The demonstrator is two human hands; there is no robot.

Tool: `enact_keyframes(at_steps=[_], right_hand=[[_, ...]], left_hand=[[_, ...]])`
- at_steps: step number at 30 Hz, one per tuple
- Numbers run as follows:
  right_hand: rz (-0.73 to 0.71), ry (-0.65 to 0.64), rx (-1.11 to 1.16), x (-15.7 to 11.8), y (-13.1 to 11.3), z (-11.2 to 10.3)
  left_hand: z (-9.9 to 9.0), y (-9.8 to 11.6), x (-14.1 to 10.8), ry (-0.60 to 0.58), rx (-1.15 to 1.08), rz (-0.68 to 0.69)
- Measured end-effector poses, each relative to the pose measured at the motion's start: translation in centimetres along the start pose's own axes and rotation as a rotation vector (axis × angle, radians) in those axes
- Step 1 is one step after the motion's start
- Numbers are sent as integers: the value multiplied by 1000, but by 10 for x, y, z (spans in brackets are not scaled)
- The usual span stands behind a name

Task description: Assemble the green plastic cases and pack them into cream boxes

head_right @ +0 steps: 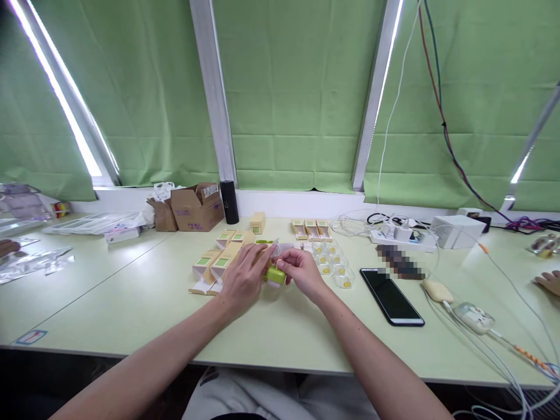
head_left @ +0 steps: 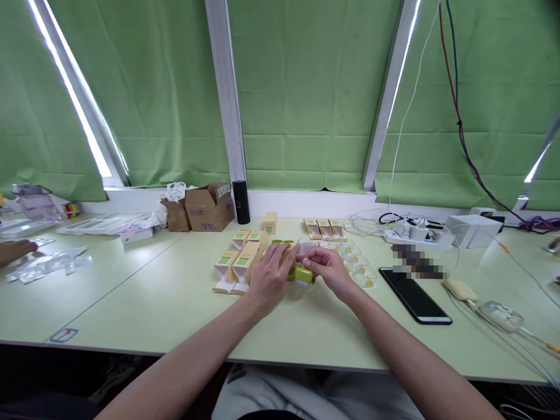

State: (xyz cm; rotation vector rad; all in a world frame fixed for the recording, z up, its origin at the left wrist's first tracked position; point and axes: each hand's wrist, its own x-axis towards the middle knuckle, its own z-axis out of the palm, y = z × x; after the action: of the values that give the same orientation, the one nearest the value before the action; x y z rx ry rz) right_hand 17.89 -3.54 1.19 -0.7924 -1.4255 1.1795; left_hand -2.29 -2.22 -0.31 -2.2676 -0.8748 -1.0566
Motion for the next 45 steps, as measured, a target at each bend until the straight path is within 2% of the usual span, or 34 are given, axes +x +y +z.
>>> enact_keyframes(at_steps=[5, 10, 14, 19, 23, 30, 34, 39, 42, 45], right_hand=[[30, 57, -106, 2, -15, -23], [146, -90, -295, -2, -28, -42], [263, -176, -443, -4, -28, -41], [314, -197, -589, -5, -24, -36], [322, -227, -607, -6, -24, -36], [343, -262, -567, -7, -25, -37], [308, -268, -437, -6, -31, -44], [103, -140, -268, -2, -31, -45], [-5, -88, -250, 1, -24, -38], [-43, -92, -295, 2, -16, -33]], left_hand=[[-1, -8, 1, 9, 12, -94], [-1, -14, 0, 9, -15, -213], [1, -14, 0, 20, -62, -268], [4, -16, 0, 45, -139, -356], [6, -18, -1, 29, -174, -393], [5, -17, -1, 50, -181, -380], [6, -18, -1, 68, -188, -371], [5, -17, -1, 60, -212, -397], [5, -17, 0, 60, -232, -406], [5, -17, 0, 71, -246, -406]])
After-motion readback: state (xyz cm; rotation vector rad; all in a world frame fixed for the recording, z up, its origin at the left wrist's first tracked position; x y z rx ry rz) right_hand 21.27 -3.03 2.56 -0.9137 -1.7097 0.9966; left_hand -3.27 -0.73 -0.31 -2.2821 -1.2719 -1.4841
